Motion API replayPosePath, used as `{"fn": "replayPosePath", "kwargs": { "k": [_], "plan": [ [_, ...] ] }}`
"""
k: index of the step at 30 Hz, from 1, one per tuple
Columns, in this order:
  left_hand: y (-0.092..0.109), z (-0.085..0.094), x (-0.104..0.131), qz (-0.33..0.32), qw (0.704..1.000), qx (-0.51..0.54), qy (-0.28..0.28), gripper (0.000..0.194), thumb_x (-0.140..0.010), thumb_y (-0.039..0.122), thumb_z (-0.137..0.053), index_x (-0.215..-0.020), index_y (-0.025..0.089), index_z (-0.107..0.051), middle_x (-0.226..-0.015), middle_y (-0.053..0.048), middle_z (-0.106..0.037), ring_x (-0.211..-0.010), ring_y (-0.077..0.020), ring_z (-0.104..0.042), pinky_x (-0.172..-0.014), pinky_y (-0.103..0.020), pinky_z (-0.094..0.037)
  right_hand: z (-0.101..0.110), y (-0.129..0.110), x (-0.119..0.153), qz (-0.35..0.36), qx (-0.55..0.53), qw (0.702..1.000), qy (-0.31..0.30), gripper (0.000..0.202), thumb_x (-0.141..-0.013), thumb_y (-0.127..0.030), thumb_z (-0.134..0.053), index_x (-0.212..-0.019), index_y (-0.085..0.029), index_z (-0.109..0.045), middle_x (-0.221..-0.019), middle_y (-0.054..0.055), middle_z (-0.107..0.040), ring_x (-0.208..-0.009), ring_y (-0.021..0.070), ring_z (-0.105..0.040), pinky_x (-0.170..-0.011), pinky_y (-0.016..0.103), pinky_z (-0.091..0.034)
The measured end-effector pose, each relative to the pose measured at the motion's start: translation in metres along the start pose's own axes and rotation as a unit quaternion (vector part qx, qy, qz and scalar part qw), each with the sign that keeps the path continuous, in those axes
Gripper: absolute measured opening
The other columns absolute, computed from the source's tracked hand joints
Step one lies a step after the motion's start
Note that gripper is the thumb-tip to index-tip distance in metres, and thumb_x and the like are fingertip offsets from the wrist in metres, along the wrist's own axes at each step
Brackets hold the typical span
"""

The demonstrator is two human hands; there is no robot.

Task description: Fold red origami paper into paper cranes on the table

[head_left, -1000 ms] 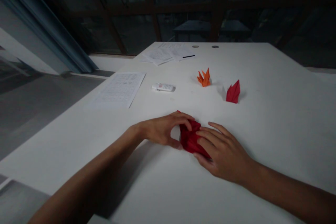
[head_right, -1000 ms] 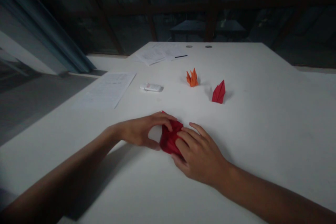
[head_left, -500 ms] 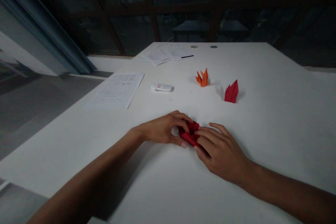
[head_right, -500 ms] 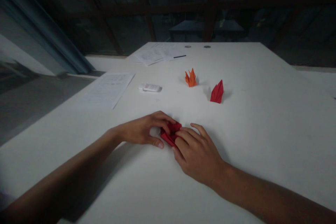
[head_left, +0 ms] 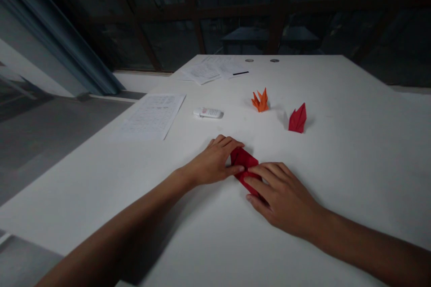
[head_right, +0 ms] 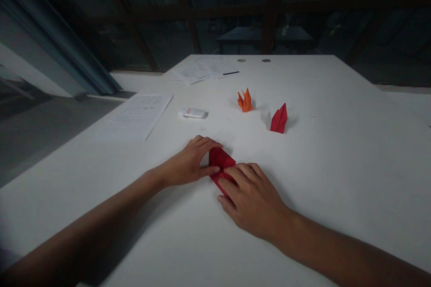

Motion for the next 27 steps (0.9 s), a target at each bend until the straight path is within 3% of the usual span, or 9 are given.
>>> {"fn": "replayPosePath", "kwargs": {
  "k": [6, 11, 15, 18, 21, 24, 27],
  "plan": [
    [0.005, -0.003, -0.001, 0.016, 1.0, 0.01, 0.006, 0.047, -0.086, 0.036, -0.071, -0.129, 0.026, -0.056, -0.124, -0.008, -0.061, -0.115, -0.0299, -0.051, -0.099, -0.05, -0.038, 0.002, -0.002, -0.001, 0.003, 0.001, 1.0, -0.021, 0.035, -0.096, -0.04, -0.059, -0.127, -0.023, -0.065, -0.129, 0.011, -0.065, -0.115, 0.0317, -0.057, -0.096, 0.051, -0.047],
    [0.008, -0.007, -0.003, 0.01, 0.993, 0.11, 0.028, 0.052, -0.083, 0.021, -0.071, -0.132, 0.028, -0.053, -0.117, -0.006, -0.059, -0.109, -0.0238, -0.056, -0.098, -0.045, -0.044, 0.001, -0.002, 0.001, 0.015, 0.017, 1.0, -0.013, 0.039, -0.096, -0.045, -0.059, -0.127, -0.022, -0.065, -0.132, 0.014, -0.064, -0.118, 0.0344, -0.056, -0.097, 0.055, -0.047],
    [0.008, -0.017, -0.003, 0.008, 0.973, 0.23, 0.032, 0.066, -0.082, 0.012, -0.064, -0.141, 0.028, -0.042, -0.11, -0.004, -0.058, -0.09, -0.0156, -0.06, -0.08, -0.032, -0.053, -0.001, -0.002, 0.002, 0.014, -0.004, 1.0, -0.001, 0.038, -0.096, -0.043, -0.058, -0.125, -0.019, -0.064, -0.128, 0.014, -0.067, -0.117, 0.0344, -0.058, -0.099, 0.055, -0.048],
    [0.01, -0.021, -0.002, 0.002, 0.964, 0.264, 0.012, 0.071, -0.081, 0.01, -0.063, -0.144, 0.028, -0.036, -0.105, -0.003, -0.061, -0.083, -0.0138, -0.061, -0.072, -0.028, -0.052, -0.001, 0.002, 0.003, -0.026, -0.052, 0.997, 0.051, 0.028, -0.096, -0.033, -0.058, -0.119, -0.017, -0.06, -0.131, 0.014, -0.065, -0.119, 0.0312, -0.06, -0.101, 0.051, -0.049],
    [0.014, -0.017, 0.001, -0.024, 0.973, 0.228, -0.028, 0.071, -0.08, 0.01, -0.064, -0.143, 0.027, -0.036, -0.104, -0.003, -0.066, -0.088, -0.0164, -0.064, -0.083, -0.034, -0.052, -0.001, 0.008, 0.003, -0.069, -0.085, 0.99, 0.089, 0.027, -0.095, -0.022, -0.056, -0.121, -0.016, -0.054, -0.13, 0.015, -0.064, -0.117, 0.0278, -0.061, -0.1, 0.046, -0.051],
    [0.018, -0.007, 0.003, -0.043, 0.981, 0.18, -0.055, 0.071, -0.079, 0.016, -0.071, -0.142, 0.025, -0.04, -0.109, -0.005, -0.069, -0.098, -0.0205, -0.065, -0.097, -0.042, -0.047, -0.002, 0.009, 0.001, -0.059, -0.072, 0.994, 0.065, 0.024, -0.095, -0.02, -0.055, -0.119, -0.017, -0.057, -0.113, 0.011, -0.07, -0.105, 0.027, -0.064, -0.094, 0.047, -0.052],
    [0.018, 0.0, 0.004, -0.052, 0.978, 0.185, -0.082, 0.063, -0.079, 0.017, -0.075, -0.135, 0.024, -0.047, -0.11, -0.005, -0.07, -0.101, -0.0206, -0.065, -0.098, -0.041, -0.047, -0.003, 0.009, 0.0, -0.032, -0.052, 0.998, 0.035, 0.016, -0.096, -0.025, -0.058, -0.11, -0.019, -0.064, -0.111, 0.008, -0.071, -0.104, 0.0276, -0.062, -0.094, 0.049, -0.05]
  ]
}}
Point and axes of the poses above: each hand's wrist, its own x-axis away from the middle knuckle, its own z-axis out of the back of the hand, y = z × x, the point moved 3 cm from there along -x, towards the middle knuckle
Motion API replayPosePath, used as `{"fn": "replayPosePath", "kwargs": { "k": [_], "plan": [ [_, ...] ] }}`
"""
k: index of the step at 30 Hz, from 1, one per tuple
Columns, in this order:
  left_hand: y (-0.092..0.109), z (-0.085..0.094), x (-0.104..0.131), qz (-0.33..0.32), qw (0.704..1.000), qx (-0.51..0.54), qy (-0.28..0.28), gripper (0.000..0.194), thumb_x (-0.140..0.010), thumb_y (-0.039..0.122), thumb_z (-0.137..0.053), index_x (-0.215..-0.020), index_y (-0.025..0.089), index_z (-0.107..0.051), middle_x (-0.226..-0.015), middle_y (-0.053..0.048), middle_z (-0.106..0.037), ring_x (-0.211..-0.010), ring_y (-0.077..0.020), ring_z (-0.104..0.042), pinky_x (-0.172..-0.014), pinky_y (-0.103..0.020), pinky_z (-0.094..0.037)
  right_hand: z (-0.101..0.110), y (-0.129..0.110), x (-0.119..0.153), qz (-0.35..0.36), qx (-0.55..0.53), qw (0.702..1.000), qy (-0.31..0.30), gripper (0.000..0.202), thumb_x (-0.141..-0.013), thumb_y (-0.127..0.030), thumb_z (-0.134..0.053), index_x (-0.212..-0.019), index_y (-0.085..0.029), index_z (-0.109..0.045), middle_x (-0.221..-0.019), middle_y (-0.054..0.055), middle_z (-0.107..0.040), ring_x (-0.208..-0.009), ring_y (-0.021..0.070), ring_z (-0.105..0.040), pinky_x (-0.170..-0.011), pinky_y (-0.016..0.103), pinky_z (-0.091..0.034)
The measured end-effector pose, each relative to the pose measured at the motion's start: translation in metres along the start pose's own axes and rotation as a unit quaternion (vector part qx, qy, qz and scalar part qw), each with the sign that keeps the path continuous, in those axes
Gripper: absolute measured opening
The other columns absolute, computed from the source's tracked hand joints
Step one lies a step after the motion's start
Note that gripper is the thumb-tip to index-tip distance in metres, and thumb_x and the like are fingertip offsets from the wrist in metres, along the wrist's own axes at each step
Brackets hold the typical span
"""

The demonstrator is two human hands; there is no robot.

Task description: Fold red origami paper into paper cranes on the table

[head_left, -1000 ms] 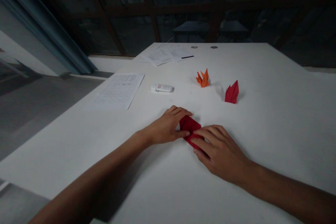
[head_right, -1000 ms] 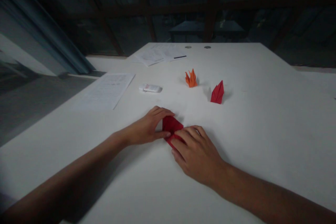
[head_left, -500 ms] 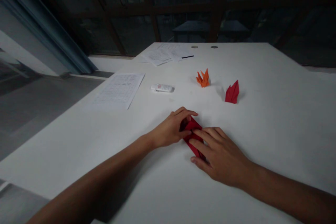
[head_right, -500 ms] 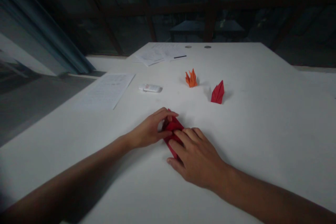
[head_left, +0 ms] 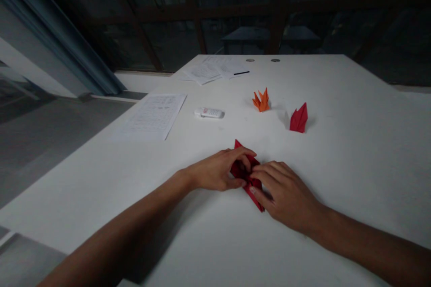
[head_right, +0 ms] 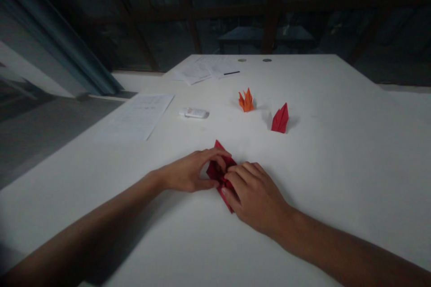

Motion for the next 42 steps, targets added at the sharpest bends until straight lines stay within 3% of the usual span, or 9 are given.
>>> {"fn": "replayPosePath", "kwargs": {
  "k": [7, 11, 14, 19, 22, 26, 31, 35, 42],
  "plan": [
    [-0.002, 0.0, -0.003, -0.003, 1.0, 0.029, -0.007, 0.052, -0.08, 0.015, -0.075, -0.128, 0.023, -0.056, -0.11, -0.005, -0.071, -0.098, -0.0187, -0.066, -0.093, -0.036, -0.05, -0.002, 0.004, -0.002, 0.0, 0.0, 1.0, 0.01, 0.023, -0.088, -0.031, -0.073, -0.109, -0.021, -0.067, -0.121, 0.008, -0.067, -0.118, 0.0286, -0.057, -0.099, 0.048, -0.046],
    [0.0, 0.001, -0.003, -0.001, 0.999, 0.032, 0.0, 0.05, -0.08, 0.014, -0.075, -0.126, 0.022, -0.057, -0.108, -0.005, -0.071, -0.097, -0.0185, -0.066, -0.091, -0.035, -0.051, -0.002, -0.001, 0.0, 0.079, 0.016, 0.996, 0.024, 0.012, -0.096, -0.026, -0.063, -0.102, -0.018, -0.069, -0.109, 0.007, -0.071, -0.109, 0.025, -0.062, -0.102, 0.046, -0.044],
    [-0.002, 0.001, -0.003, 0.001, 0.997, 0.068, -0.021, 0.041, -0.087, 0.016, -0.07, -0.126, 0.021, -0.058, -0.106, -0.006, -0.072, -0.094, -0.0171, -0.068, -0.087, -0.032, -0.053, -0.003, -0.005, 0.003, 0.125, 0.034, 0.991, 0.019, 0.016, -0.099, -0.025, -0.056, -0.099, -0.017, -0.07, -0.098, 0.006, -0.073, -0.099, 0.023, -0.064, -0.103, 0.045, -0.044],
    [-0.006, 0.002, -0.004, -0.012, 0.998, 0.06, -0.023, 0.035, -0.09, 0.005, -0.057, -0.12, 0.021, -0.061, -0.107, -0.005, -0.071, -0.096, -0.0157, -0.067, -0.089, -0.031, -0.052, -0.003, -0.008, 0.005, 0.149, 0.072, 0.986, -0.013, 0.028, -0.099, -0.034, -0.057, -0.116, -0.015, -0.068, -0.11, 0.011, -0.073, -0.107, 0.027, -0.064, -0.109, 0.049, -0.041],
    [-0.005, 0.005, -0.003, -0.036, 0.999, 0.018, -0.023, 0.039, -0.09, 0.003, -0.056, -0.123, 0.022, -0.061, -0.115, -0.006, -0.07, -0.11, -0.0187, -0.062, -0.099, -0.035, -0.046, -0.003, -0.009, 0.005, 0.152, 0.091, 0.983, -0.039, 0.033, -0.099, -0.035, -0.056, -0.122, -0.014, -0.065, -0.114, 0.012, -0.072, -0.11, 0.0278, -0.064, -0.11, 0.049, -0.041],
    [-0.007, 0.013, 0.001, -0.054, 0.992, -0.113, -0.031, 0.041, -0.092, 0.012, -0.061, -0.128, 0.031, -0.063, -0.132, -0.005, -0.066, -0.126, -0.0264, -0.051, -0.109, -0.048, -0.034, -0.003, -0.01, 0.005, 0.142, 0.103, 0.983, -0.06, 0.031, -0.1, -0.034, -0.053, -0.121, -0.015, -0.065, -0.115, 0.012, -0.072, -0.109, 0.0283, -0.064, -0.107, 0.05, -0.043],
    [-0.018, 0.017, 0.005, -0.043, 0.978, -0.197, -0.048, 0.041, -0.094, 0.024, -0.062, -0.13, 0.042, -0.063, -0.158, 0.001, -0.045, -0.14, -0.0348, -0.037, -0.111, -0.058, -0.027, -0.002, -0.012, 0.006, 0.139, 0.1, 0.983, -0.062, 0.03, -0.1, -0.031, -0.053, -0.12, -0.014, -0.066, -0.113, 0.012, -0.072, -0.108, 0.0286, -0.063, -0.103, 0.049, -0.046],
    [-0.023, 0.018, 0.007, -0.015, 0.977, -0.205, -0.059, 0.043, -0.094, 0.029, -0.062, -0.133, 0.048, -0.061, -0.165, 0.004, -0.032, -0.144, -0.0377, -0.031, -0.113, -0.064, -0.025, -0.002, -0.011, 0.007, 0.13, 0.091, 0.986, -0.057, 0.028, -0.099, -0.029, -0.054, -0.12, -0.014, -0.066, -0.113, 0.012, -0.071, -0.108, 0.0286, -0.062, -0.103, 0.047, -0.047],
    [-0.022, 0.016, 0.009, 0.014, 0.974, -0.213, -0.075, 0.051, -0.095, 0.031, -0.059, -0.141, 0.051, -0.051, -0.167, 0.005, -0.026, -0.147, -0.0376, -0.026, -0.115, -0.067, -0.021, 0.001, -0.012, 0.006, 0.115, 0.088, 0.989, -0.037, 0.032, -0.096, -0.036, -0.058, -0.119, -0.017, -0.067, -0.114, 0.011, -0.069, -0.125, 0.033, -0.053, -0.121, 0.055, -0.026]
  ]
}}
Point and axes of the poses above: each hand's wrist, its own x-axis away from the middle knuckle, its own z-axis out of the back of the hand, y = z × x, the point moved 3 cm from there along -x, towards the middle knuckle
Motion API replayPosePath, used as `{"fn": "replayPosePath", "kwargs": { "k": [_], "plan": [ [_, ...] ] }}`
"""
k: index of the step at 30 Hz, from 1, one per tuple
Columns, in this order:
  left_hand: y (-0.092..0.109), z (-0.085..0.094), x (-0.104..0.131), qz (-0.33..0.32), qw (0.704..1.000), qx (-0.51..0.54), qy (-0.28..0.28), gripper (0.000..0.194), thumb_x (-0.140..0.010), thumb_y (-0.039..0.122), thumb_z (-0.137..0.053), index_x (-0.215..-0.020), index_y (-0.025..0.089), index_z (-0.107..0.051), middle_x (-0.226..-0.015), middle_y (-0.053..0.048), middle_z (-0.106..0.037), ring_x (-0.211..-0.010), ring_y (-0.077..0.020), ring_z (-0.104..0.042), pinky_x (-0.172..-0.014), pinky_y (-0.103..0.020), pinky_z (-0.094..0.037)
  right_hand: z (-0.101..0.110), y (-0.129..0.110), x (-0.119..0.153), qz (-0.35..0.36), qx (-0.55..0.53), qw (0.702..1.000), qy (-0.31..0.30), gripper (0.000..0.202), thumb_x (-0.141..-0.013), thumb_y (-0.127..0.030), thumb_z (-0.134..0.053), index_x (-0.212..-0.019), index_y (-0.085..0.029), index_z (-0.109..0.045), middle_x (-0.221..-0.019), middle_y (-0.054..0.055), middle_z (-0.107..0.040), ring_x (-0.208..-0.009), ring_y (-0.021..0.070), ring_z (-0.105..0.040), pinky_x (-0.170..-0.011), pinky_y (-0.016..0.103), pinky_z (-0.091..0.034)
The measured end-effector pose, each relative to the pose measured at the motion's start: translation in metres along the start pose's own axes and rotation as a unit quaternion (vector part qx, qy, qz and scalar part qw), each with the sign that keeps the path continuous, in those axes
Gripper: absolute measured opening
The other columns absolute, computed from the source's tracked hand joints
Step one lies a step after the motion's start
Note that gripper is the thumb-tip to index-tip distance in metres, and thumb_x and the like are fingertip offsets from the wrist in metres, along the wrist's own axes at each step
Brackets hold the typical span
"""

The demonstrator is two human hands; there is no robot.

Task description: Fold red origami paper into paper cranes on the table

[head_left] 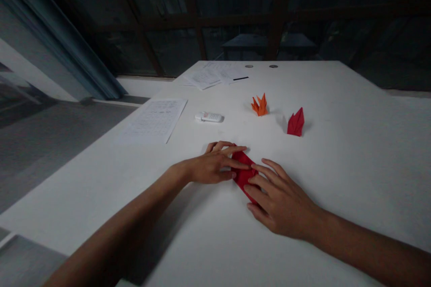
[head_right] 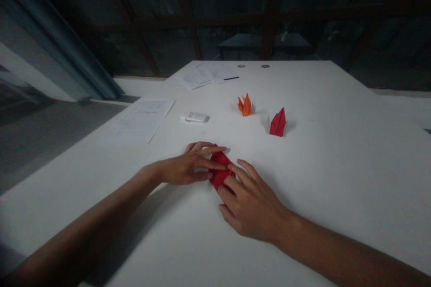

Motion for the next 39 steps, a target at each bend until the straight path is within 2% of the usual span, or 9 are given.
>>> {"fn": "replayPosePath", "kwargs": {
  "k": [6, 10, 12, 14, 17, 21, 28, 34, 39],
  "plan": [
    [-0.001, -0.001, 0.0, 0.002, 1.0, 0.006, -0.003, 0.053, -0.094, 0.029, -0.061, -0.14, 0.052, -0.051, -0.166, 0.004, -0.027, -0.147, -0.0382, -0.027, -0.115, -0.068, -0.021, 0.001, 0.001, 0.0, -0.025, -0.021, 0.999, -0.022, 0.032, -0.095, -0.039, -0.059, -0.12, -0.021, -0.066, -0.118, 0.009, -0.067, -0.126, 0.0329, -0.054, -0.122, 0.06, -0.018],
    [0.013, 0.007, -0.001, -0.028, 0.999, -0.001, 0.033, 0.045, -0.09, 0.02, -0.061, -0.13, 0.042, -0.064, -0.161, 0.001, -0.037, -0.143, -0.0371, -0.031, -0.113, -0.062, -0.026, 0.003, 0.004, -0.001, -0.029, -0.053, 0.998, -0.017, 0.037, -0.093, -0.037, -0.06, -0.126, -0.022, -0.06, -0.124, 0.01, -0.066, -0.13, 0.0336, -0.054, -0.122, 0.063, -0.013],
    [0.023, 0.012, -0.003, -0.041, 0.997, 0.003, 0.072, 0.039, -0.087, 0.015, -0.061, -0.12, 0.035, -0.07, -0.148, -0.002, -0.053, -0.136, -0.0329, -0.041, -0.112, -0.055, -0.029, 0.003, 0.01, -0.002, -0.034, -0.095, 0.995, -0.001, 0.036, -0.092, -0.035, -0.061, -0.125, -0.02, -0.057, -0.122, 0.01, -0.067, -0.125, 0.0299, -0.058, -0.123, 0.06, -0.017],
    [0.03, 0.012, -0.005, -0.04, 0.995, 0.045, 0.082, 0.048, -0.083, 0.02, -0.068, -0.13, 0.028, -0.061, -0.13, -0.007, -0.064, -0.121, -0.0286, -0.053, -0.108, -0.048, -0.037, 0.003, 0.017, -0.004, -0.06, -0.138, 0.988, 0.024, 0.034, -0.091, -0.032, -0.062, -0.121, -0.019, -0.053, -0.119, 0.009, -0.068, -0.119, 0.0264, -0.062, -0.122, 0.057, -0.022],
    [0.031, 0.008, -0.009, -0.03, 0.993, 0.084, 0.08, 0.059, -0.08, 0.027, -0.073, -0.135, 0.022, -0.054, -0.122, -0.01, -0.066, -0.113, -0.0275, -0.059, -0.104, -0.046, -0.041, -0.001, 0.024, -0.003, -0.102, -0.163, 0.98, 0.045, 0.032, -0.091, -0.027, -0.064, -0.119, -0.02, -0.05, -0.121, 0.01, -0.067, -0.119, 0.0263, -0.061, -0.118, 0.056, -0.032],
    [0.023, 0.002, -0.009, -0.027, 0.988, 0.114, 0.097, 0.051, -0.084, 0.026, -0.07, -0.133, 0.023, -0.056, -0.122, -0.01, -0.067, -0.112, -0.0261, -0.061, -0.104, -0.044, -0.043, -0.006, 0.025, -0.002, -0.116, -0.171, 0.977, 0.054, 0.037, -0.09, -0.023, -0.065, -0.124, -0.022, -0.05, -0.128, 0.01, -0.064, -0.126, 0.028, -0.055, -0.112, 0.053, -0.042],
    [0.012, 0.002, -0.008, -0.026, 0.979, 0.137, 0.152, 0.051, -0.093, 0.013, -0.05, -0.143, 0.024, -0.049, -0.116, -0.008, -0.071, -0.101, -0.0199, -0.066, -0.093, -0.036, -0.051, -0.004, 0.038, -0.004, -0.19, -0.231, 0.948, 0.112, 0.039, -0.086, -0.011, -0.059, -0.122, -0.023, -0.053, -0.121, 0.008, -0.062, -0.115, 0.0229, -0.059, -0.102, 0.043, -0.05],
    [0.018, 0.007, -0.009, -0.049, 0.981, 0.117, 0.149, 0.03, -0.093, 0.01, -0.047, -0.113, 0.018, -0.068, -0.108, -0.008, -0.071, -0.099, -0.0188, -0.066, -0.093, -0.032, -0.05, -0.005, 0.036, 0.0, -0.231, -0.199, 0.949, 0.085, 0.039, -0.086, -0.025, -0.068, -0.123, -0.025, -0.055, -0.098, 0.003, -0.067, -0.093, 0.0238, -0.061, -0.088, 0.045, -0.05],
    [0.02, 0.009, -0.01, -0.051, 0.978, 0.146, 0.143, 0.02, -0.098, 0.025, -0.052, -0.094, 0.016, -0.069, -0.095, -0.008, -0.069, -0.088, -0.0181, -0.064, -0.086, -0.032, -0.049, -0.006, 0.037, -0.001, -0.234, -0.181, 0.952, 0.079, 0.043, -0.084, -0.016, -0.062, -0.126, -0.025, -0.055, -0.089, 0.001, -0.069, -0.085, 0.0222, -0.063, -0.087, 0.043, -0.048]
  ]
}}
Point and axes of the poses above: each hand's wrist, its own x-axis away from the middle knuckle, its own z-axis out of the back of the hand, y = z × x, the point moved 3 cm from there along -x, towards the middle knuckle
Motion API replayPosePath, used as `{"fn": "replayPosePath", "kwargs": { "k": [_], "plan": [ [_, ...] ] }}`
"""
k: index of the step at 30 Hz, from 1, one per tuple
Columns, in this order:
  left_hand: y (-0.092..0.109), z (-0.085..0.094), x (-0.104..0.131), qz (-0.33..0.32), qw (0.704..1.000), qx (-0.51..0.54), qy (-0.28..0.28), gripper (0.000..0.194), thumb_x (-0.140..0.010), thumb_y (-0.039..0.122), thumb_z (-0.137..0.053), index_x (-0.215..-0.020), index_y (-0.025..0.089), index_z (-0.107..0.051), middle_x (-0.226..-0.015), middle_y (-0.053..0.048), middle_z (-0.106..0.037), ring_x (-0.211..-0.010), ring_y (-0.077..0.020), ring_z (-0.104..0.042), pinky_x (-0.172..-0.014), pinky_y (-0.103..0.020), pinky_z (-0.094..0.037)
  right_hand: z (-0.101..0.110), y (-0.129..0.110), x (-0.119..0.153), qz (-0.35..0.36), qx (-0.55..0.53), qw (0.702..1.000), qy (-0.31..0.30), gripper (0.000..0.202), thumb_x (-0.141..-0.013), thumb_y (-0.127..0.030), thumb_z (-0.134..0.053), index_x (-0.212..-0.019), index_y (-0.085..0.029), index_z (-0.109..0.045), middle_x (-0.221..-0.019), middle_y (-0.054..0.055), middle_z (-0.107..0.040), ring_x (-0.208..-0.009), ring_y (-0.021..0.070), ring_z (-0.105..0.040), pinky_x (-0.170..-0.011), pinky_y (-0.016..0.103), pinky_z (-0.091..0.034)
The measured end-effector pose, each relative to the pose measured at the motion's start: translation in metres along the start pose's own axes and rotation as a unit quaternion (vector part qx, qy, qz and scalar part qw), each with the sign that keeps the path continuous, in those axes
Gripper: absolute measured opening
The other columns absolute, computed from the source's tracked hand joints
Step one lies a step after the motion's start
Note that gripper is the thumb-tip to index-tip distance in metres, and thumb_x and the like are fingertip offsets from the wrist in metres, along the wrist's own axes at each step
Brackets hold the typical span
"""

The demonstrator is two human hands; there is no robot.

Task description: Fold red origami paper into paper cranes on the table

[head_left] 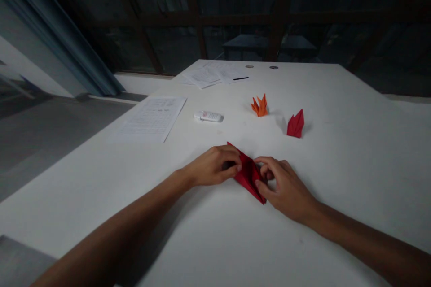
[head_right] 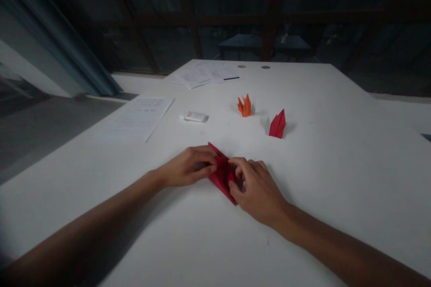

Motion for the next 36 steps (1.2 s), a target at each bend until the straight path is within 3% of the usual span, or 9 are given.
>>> {"fn": "replayPosePath", "kwargs": {
  "k": [5, 11, 20, 27, 36],
  "plan": [
    [-0.002, 0.0, 0.0, 0.0, 0.999, 0.047, 0.001, 0.032, -0.1, 0.035, -0.051, -0.08, 0.015, -0.067, -0.093, -0.009, -0.066, -0.086, -0.0172, -0.061, -0.082, -0.031, -0.049, 0.003, 0.006, -0.003, -0.025, -0.042, 0.999, 0.003, 0.048, -0.087, -0.012, -0.054, -0.132, -0.029, -0.055, -0.09, 0.0, -0.069, -0.084, 0.0206, -0.063, -0.083, 0.038, -0.049],
    [-0.001, 0.001, 0.001, 0.016, 0.998, 0.055, -0.011, 0.017, -0.087, 0.029, -0.07, -0.077, 0.016, -0.065, -0.107, -0.01, -0.065, -0.097, -0.0204, -0.062, -0.087, -0.035, -0.05, 0.006, 0.008, -0.008, -0.074, -0.157, 0.985, -0.002, 0.04, -0.092, -0.018, -0.054, -0.13, -0.027, -0.058, -0.077, -0.003, -0.064, -0.069, 0.0165, -0.061, -0.06, 0.028, -0.044],
    [0.006, 0.001, 0.001, 0.029, 0.999, 0.025, -0.001, 0.037, -0.074, 0.043, -0.081, -0.089, 0.018, -0.058, -0.118, -0.011, -0.059, -0.1, -0.023, -0.059, -0.09, -0.038, -0.05, 0.001, 0.012, -0.009, -0.094, -0.212, 0.973, 0.019, 0.03, -0.095, -0.024, -0.055, -0.125, -0.025, -0.057, -0.075, -0.004, -0.059, -0.07, 0.0164, -0.06, -0.07, 0.03, -0.047],
    [0.02, -0.003, -0.002, 0.051, 0.998, -0.038, 0.005, 0.017, -0.077, 0.02, -0.067, -0.09, 0.02, -0.056, -0.117, -0.008, -0.06, -0.093, -0.0206, -0.061, -0.083, -0.035, -0.051, 0.0, 0.012, -0.008, -0.104, -0.225, 0.968, 0.028, 0.029, -0.101, -0.036, -0.049, -0.125, -0.022, -0.053, -0.069, -0.004, -0.057, -0.064, 0.0166, -0.057, -0.063, 0.028, -0.045],
    [0.025, -0.01, -0.003, 0.077, 0.991, -0.102, 0.024, 0.024, -0.079, 0.013, -0.054, -0.102, 0.019, -0.059, -0.104, -0.008, -0.064, -0.091, -0.0213, -0.063, -0.084, -0.035, -0.052, 0.003, 0.01, -0.006, -0.105, -0.188, 0.976, 0.042, 0.031, -0.103, -0.038, -0.043, -0.129, -0.022, -0.051, -0.078, -0.001, -0.065, -0.071, 0.0178, -0.06, -0.07, 0.031, -0.047]
  ]
}}
Point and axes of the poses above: each hand's wrist, its own x-axis away from the middle knuckle, its own z-axis out of the back of the hand, y = z × x, the point moved 3 cm from there along -x, towards the middle knuckle
